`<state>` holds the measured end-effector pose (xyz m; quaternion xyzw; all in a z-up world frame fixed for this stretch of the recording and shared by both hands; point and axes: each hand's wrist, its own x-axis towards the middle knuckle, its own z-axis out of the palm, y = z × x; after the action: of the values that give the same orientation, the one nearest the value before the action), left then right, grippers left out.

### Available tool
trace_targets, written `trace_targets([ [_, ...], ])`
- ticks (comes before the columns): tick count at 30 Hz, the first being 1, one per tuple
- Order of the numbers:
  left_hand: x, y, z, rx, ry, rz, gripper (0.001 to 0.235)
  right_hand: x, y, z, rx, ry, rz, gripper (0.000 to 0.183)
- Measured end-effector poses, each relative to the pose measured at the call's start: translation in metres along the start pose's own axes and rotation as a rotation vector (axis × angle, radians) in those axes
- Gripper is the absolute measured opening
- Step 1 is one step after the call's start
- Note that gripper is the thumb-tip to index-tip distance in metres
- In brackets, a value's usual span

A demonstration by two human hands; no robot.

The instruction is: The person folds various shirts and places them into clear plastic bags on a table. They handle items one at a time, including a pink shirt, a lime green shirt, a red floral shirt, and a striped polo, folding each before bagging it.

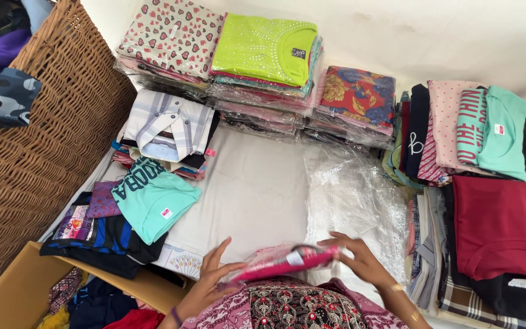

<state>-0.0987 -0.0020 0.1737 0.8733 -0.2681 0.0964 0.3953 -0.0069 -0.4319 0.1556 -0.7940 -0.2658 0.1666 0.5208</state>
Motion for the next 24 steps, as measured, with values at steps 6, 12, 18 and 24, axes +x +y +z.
trace_targets([
  [6,0.046,-0.078,0.036,-0.369,0.178,-0.449,0.028,0.107,0.02,-0.002,0.34,0.45,0.243,0.033],
  [12,0.136,-0.204,0.053,-0.77,0.34,-0.807,0.056,0.209,0.093,0.028,0.704,0.603,0.432,0.024],
  [18,0.099,-0.282,0.133,0.025,0.28,-0.895,0.051,0.209,0.251,0.054,0.216,0.619,0.596,0.045],
  [24,0.152,-0.16,0.138,0.35,0.025,-0.477,0.062,0.218,0.087,0.083,-0.825,0.605,0.158,0.073],
])
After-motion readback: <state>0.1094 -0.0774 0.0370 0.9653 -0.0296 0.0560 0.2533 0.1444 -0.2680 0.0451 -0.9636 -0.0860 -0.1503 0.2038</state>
